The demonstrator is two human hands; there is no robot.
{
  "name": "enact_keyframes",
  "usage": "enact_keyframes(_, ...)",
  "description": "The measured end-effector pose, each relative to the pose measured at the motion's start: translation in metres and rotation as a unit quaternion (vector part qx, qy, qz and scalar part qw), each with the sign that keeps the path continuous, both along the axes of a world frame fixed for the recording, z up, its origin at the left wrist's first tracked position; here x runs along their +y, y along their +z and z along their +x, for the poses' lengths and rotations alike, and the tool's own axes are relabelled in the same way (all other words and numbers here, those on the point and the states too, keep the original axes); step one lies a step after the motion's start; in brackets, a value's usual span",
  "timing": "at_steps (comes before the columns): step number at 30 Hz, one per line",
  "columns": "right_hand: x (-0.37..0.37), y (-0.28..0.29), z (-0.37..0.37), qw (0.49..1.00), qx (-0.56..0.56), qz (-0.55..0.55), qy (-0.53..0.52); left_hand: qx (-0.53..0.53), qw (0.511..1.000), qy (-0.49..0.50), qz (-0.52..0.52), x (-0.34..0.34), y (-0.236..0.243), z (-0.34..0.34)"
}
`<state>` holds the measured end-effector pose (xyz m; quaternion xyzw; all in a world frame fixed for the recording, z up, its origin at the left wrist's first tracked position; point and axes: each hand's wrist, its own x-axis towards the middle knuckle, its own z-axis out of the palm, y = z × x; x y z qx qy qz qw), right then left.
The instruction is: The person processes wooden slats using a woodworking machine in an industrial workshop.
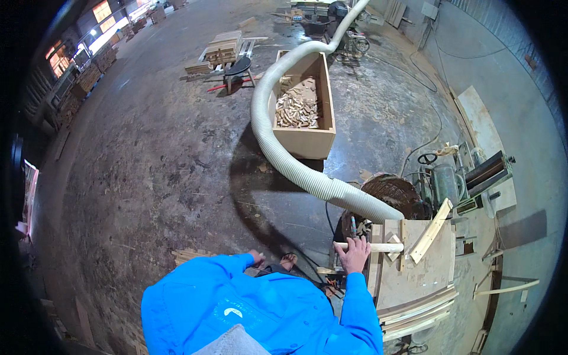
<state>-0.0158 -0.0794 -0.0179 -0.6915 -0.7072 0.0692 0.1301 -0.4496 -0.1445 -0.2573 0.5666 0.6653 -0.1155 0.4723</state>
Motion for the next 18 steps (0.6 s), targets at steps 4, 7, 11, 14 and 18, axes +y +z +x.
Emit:
enact_keyframes(4,0.004,0.003,-0.003,1.000,-0.003,-0.023,0.008,-0.433,0.865,0.251,0.033,0.156,0.058,0.025)
enact_keyframes(7,-0.001,-0.003,0.002,1.000,-0.005,-0.028,-0.010,-0.561,0.644,0.501,0.138,0.275,0.161,0.059)
enact_keyframes(11,-0.002,-0.002,-0.003,1.000,-0.004,0.003,-0.007,-0.371,0.769,0.436,0.284,0.318,0.186,0.041)
enact_keyframes(14,-0.014,-0.004,-0.005,0.999,0.015,0.035,0.000,-0.200,0.887,0.229,0.348,0.275,0.150,0.030)
enact_keyframes(18,-0.049,0.000,-0.004,0.994,0.095,0.052,-0.003,-0.088,0.977,0.056,0.188,0.140,0.095,0.053)
